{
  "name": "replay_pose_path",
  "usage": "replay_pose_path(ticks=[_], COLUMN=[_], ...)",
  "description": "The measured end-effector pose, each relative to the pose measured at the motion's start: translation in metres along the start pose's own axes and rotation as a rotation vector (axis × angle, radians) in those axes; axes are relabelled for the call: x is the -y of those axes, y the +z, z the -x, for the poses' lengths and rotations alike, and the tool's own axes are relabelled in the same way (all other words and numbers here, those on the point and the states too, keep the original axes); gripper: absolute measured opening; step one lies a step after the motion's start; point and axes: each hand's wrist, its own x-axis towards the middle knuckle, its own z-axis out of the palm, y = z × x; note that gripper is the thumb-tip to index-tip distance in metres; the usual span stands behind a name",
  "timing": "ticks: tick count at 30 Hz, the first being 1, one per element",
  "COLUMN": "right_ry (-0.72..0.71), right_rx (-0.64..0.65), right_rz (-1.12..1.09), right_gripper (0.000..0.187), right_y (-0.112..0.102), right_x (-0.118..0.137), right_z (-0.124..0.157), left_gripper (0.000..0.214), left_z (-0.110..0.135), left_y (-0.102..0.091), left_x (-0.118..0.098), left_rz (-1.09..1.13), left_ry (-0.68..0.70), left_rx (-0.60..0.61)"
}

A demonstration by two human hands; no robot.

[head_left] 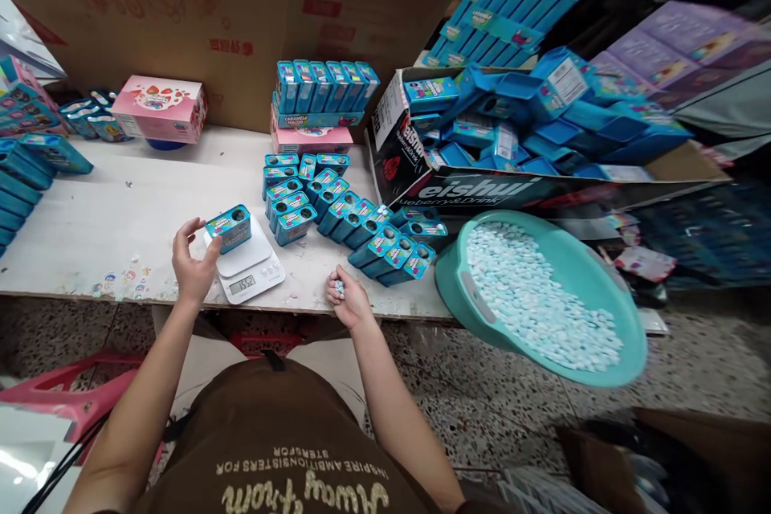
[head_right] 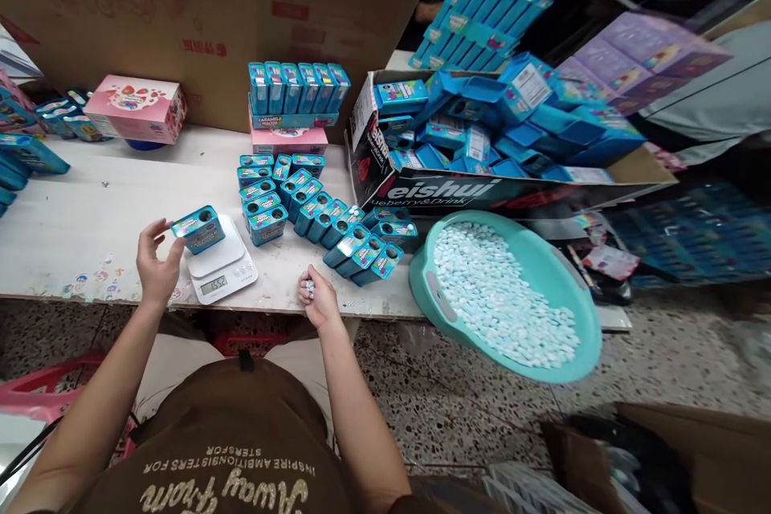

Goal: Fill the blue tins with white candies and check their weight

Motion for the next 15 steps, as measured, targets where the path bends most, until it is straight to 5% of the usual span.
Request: replay_pose_path(ticks=[9,15], right_ry=[-0.084,-0.196], right_rx=[0.000,0.071], right_rz=[0.177,0.463], right_gripper=[0.034,0.030], right_y=[0.005,0.031], right_x=[-0.006,-0.028], right_z=[0.004,0.016], left_gripper=[0.043,0.044], left_z=[0.008,0.012], left_y=[-0.013,-0.012], left_x=[0.005,0.007], left_rz=[0.007,0.006], left_ry=[-0.043,-0.072], left_rx=[-0.021,-0.008])
